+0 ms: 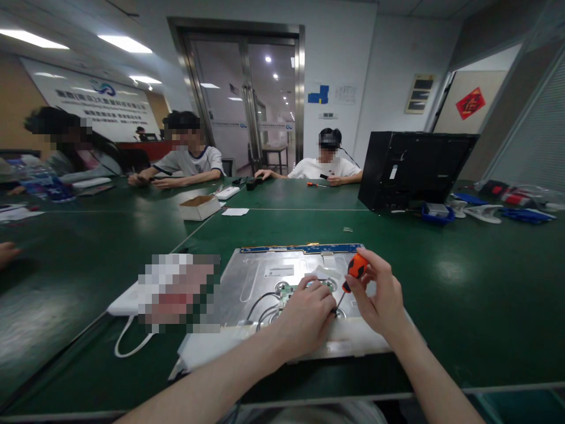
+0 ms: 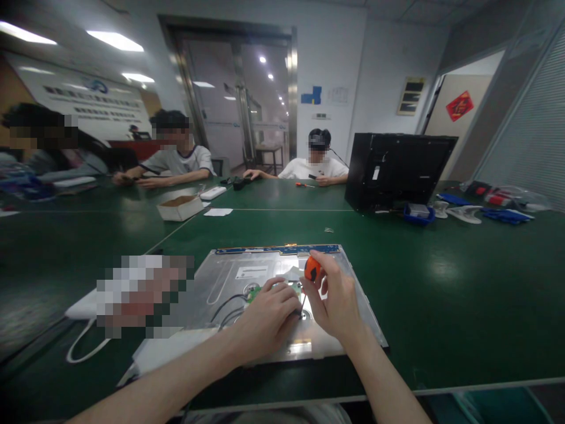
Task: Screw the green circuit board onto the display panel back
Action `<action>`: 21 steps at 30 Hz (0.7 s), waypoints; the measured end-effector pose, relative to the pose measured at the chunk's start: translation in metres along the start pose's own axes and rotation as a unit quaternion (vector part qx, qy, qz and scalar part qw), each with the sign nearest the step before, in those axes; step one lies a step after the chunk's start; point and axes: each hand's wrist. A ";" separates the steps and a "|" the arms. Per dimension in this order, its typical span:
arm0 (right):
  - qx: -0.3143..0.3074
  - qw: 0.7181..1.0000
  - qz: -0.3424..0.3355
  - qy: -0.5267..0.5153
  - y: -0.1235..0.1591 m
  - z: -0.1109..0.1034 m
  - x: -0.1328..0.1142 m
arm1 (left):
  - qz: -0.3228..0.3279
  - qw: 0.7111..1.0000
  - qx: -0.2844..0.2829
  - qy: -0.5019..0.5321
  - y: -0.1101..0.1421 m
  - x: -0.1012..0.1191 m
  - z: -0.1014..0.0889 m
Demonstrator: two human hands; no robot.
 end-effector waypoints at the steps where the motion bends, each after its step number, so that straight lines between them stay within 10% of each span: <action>1: -0.002 1.000 -0.001 0.000 0.000 0.000 0.000 | 0.001 1.000 -0.002 -0.001 0.000 0.000 0.000; 21: -0.002 1.000 0.006 0.011 0.000 0.001 0.001 | 0.002 1.000 0.009 0.016 0.004 -0.002 0.002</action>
Point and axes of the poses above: each hand's wrist, its own y-axis away from the middle knuckle, its own z-axis out of the palm, x = y × z, and after that the axes turned 4 degrees about -y, right-handed
